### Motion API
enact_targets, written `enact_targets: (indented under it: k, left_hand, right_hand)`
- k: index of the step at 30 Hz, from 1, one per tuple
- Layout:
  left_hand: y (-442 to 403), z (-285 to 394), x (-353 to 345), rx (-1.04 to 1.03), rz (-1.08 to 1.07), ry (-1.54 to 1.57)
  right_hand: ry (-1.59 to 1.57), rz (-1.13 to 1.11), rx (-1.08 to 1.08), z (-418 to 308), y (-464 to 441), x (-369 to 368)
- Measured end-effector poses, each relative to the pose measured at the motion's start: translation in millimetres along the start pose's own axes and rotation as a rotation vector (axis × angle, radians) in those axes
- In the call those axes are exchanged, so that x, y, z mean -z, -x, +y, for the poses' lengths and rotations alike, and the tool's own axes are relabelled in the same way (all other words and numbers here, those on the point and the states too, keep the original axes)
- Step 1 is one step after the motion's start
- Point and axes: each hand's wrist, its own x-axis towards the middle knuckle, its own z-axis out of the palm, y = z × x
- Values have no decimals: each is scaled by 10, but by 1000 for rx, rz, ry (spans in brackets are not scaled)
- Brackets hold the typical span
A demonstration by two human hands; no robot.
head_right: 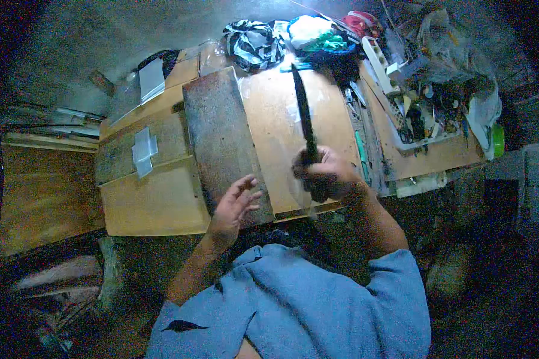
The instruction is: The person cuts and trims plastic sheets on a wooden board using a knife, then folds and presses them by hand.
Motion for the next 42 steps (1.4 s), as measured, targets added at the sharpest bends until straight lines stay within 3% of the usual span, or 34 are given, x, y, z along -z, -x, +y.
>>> enact_targets:
  k: [6, 10, 13, 15, 18, 27, 34, 39, 42]
  left_hand:
    - [-81, 173, -301, -155, -109, 243]
    - [-102, 137, -163, -236, -205, 98]
    - [-64, 78, -112, -211, -156, 163]
    - [-3, 111, -123, -107, 36, 229]
    - [72, 150, -88, -57, 166, 247]
    - [0, 157, -59, -119, 304, 204]
    - [-108, 82, -62, -44, 258, 173]
    - [-232, 15, -76, -130, 259, 152]
    - [-264, 52, -66, -58, 272, 98]
  right_hand:
    - [113, -58, -114, 64, 160, -448]
    - [74, -62, -167, 119, 166, -436]
    - [117, -30, -148, 93, 149, -398]
    - [107, -13, -149, 80, 140, -368]
    - [26, 174, -160, 64, 112, -329]
    - [58, 308, -48, 76, 63, -200]
    - [86, 418, 53, 196, 117, 1]
    - [84, 495, 27, 181, 148, -1]
    - [90, 537, 17, 180, 146, -3]
